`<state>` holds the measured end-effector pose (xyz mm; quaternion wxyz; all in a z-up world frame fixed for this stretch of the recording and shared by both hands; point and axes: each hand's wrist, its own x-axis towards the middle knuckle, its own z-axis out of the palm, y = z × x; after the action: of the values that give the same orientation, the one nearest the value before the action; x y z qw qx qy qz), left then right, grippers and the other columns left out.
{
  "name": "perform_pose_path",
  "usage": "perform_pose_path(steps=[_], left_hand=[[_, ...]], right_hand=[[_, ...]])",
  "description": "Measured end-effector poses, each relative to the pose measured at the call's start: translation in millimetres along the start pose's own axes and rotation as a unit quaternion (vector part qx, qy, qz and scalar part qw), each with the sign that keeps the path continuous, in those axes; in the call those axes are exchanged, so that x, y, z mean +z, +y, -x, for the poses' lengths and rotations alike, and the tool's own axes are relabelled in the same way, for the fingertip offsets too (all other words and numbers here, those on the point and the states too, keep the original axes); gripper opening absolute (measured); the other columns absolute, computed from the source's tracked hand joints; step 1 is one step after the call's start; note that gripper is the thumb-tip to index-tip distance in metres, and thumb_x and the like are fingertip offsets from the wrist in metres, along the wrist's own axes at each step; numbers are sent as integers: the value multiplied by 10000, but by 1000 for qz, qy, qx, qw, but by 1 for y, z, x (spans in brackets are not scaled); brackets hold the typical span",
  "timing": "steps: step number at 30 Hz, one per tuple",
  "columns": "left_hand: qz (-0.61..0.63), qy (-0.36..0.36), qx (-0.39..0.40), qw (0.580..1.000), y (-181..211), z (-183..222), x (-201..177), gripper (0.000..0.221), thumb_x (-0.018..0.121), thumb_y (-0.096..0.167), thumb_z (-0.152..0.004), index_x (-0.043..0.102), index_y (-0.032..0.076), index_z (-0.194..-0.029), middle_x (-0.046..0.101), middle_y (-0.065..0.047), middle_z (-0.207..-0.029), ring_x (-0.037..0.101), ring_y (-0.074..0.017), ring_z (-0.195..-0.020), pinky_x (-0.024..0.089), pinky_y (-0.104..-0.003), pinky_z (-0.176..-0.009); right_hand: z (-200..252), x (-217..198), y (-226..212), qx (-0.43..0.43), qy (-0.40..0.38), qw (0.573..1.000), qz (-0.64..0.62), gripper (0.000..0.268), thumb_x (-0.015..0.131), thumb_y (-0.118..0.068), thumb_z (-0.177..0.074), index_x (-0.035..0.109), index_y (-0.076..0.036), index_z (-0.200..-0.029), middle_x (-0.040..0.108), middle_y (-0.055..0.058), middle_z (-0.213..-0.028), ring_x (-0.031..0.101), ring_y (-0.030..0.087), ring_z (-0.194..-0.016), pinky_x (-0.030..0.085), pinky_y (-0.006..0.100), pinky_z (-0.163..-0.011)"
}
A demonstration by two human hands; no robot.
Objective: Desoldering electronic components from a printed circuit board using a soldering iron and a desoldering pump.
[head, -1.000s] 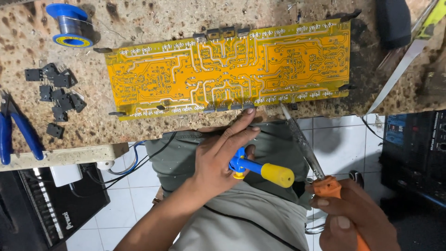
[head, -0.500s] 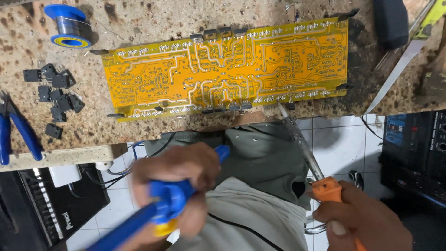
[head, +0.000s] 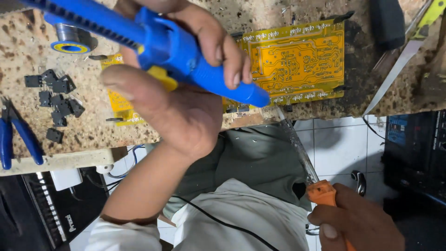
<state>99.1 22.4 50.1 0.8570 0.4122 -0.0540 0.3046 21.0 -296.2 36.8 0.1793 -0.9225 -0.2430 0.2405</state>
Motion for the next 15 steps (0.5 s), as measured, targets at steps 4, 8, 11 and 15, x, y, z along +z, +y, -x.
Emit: perform_pose_path(steps=[4, 8, 11, 15], left_hand=[[13, 7, -29, 999, -2, -5, 13, 510, 494, 635, -1067, 539, 190, -1312, 466, -118, -1060, 460, -286, -754, 473, -479, -752], [-22, -11, -35, 999, 4, -15, 29, 525, 511, 632, -982, 498, 119, -1088, 460, -56, -965, 478, -210, -710, 468, -389, -709], [-1, 17, -33, 999, -12, 6, 9, 597, 591, 654, -1063, 500, 226, -1469, 495, -183, -1100, 515, -326, -770, 507, -517, -783], [-36, -39, -13, 999, -14, 4, 12, 565, 536, 647, -1090, 449, 250, -1482, 450, -175, -1098, 495, -285, -776, 438, -445, -769]], right_hand=[[0, -4, -19, 11, 47, 999, -5, 256, 540, -187, -785, 694, -387, -738, 716, -141, -1149, 676, 173, -678, 469, 376, -597], [-3, -12, -34, 11, 85, 996, -23, 274, 534, -93, -796, 649, -335, -745, 703, -143, -1072, 587, 172, -638, 426, 337, -646], [-4, -13, -46, 26, 123, 990, -70, 309, 550, -15, -840, 680, -280, -748, 704, -84, -1012, 558, 142, -670, 413, 318, -720], [-5, -7, -38, -24, 101, 994, -44, 259, 494, -155, -841, 660, -347, -788, 650, -61, -946, 637, 185, -740, 447, 344, -639]])
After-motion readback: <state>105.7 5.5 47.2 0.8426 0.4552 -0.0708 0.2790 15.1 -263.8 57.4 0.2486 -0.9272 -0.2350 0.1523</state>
